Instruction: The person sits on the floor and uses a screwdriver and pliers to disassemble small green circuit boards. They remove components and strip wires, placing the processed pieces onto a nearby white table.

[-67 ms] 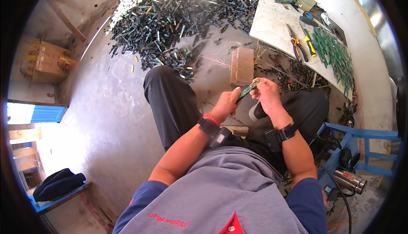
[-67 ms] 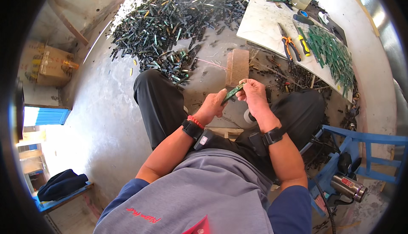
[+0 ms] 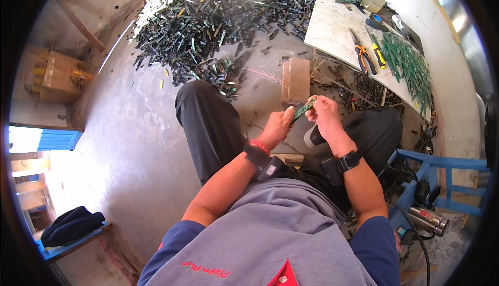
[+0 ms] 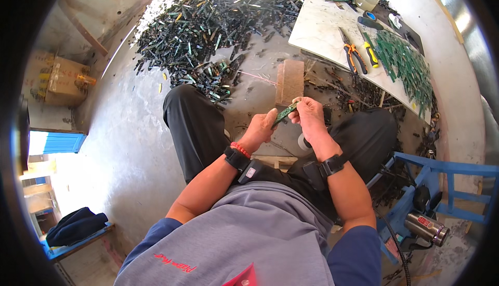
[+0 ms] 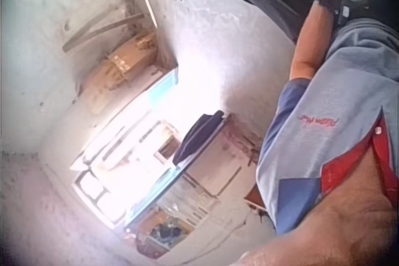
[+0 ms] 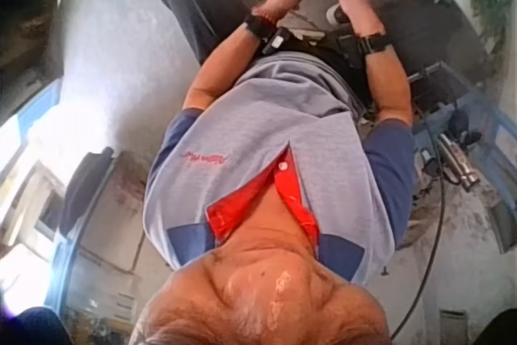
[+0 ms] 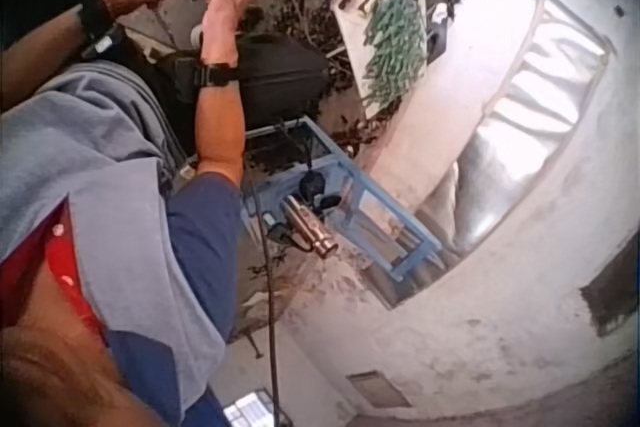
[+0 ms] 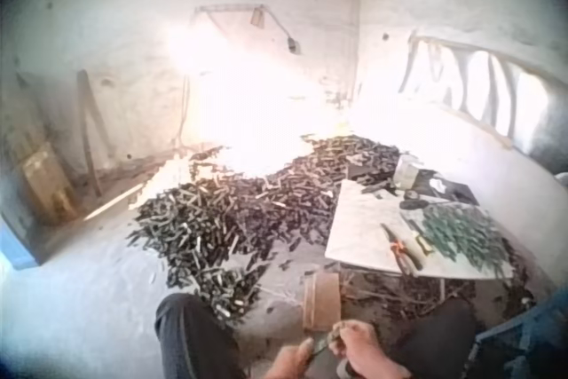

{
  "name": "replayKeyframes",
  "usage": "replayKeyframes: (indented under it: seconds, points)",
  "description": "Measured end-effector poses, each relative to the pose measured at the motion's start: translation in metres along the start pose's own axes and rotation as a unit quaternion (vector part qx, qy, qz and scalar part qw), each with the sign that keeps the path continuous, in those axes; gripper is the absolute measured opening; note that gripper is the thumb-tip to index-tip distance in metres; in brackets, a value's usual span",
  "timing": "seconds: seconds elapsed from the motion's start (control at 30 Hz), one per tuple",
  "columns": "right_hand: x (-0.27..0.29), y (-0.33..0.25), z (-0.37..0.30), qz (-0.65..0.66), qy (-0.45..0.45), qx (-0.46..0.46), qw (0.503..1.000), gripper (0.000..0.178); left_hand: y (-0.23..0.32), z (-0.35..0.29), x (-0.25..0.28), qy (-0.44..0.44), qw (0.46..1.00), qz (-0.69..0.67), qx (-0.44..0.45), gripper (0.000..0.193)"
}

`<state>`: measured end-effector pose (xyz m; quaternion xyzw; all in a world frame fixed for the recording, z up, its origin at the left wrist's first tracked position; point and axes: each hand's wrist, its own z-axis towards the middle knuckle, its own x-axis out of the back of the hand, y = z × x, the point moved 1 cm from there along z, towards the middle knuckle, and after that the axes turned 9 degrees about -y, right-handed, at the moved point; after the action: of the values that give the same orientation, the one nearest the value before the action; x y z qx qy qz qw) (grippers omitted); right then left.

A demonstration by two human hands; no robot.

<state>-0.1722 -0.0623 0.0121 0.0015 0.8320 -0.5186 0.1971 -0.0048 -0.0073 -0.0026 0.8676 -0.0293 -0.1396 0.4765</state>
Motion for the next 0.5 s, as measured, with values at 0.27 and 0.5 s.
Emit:
replayKeyframes:
  seconds: [0.27, 0.5]
  points:
    - [-0.002, 0.006, 0.001, 0.083, 0.020, 0.005, 0.996, 0.014, 0.005, -0.002, 0.005, -0.043, 0.997, -0.068, -0.001, 0.055]
    - [0.006, 0.015, 0.001, 0.131, 0.024, -0.006, 0.991, 0.015, -0.005, 0.007, 0.001, 0.033, 0.995, 0.051, -0.072, 0.056]
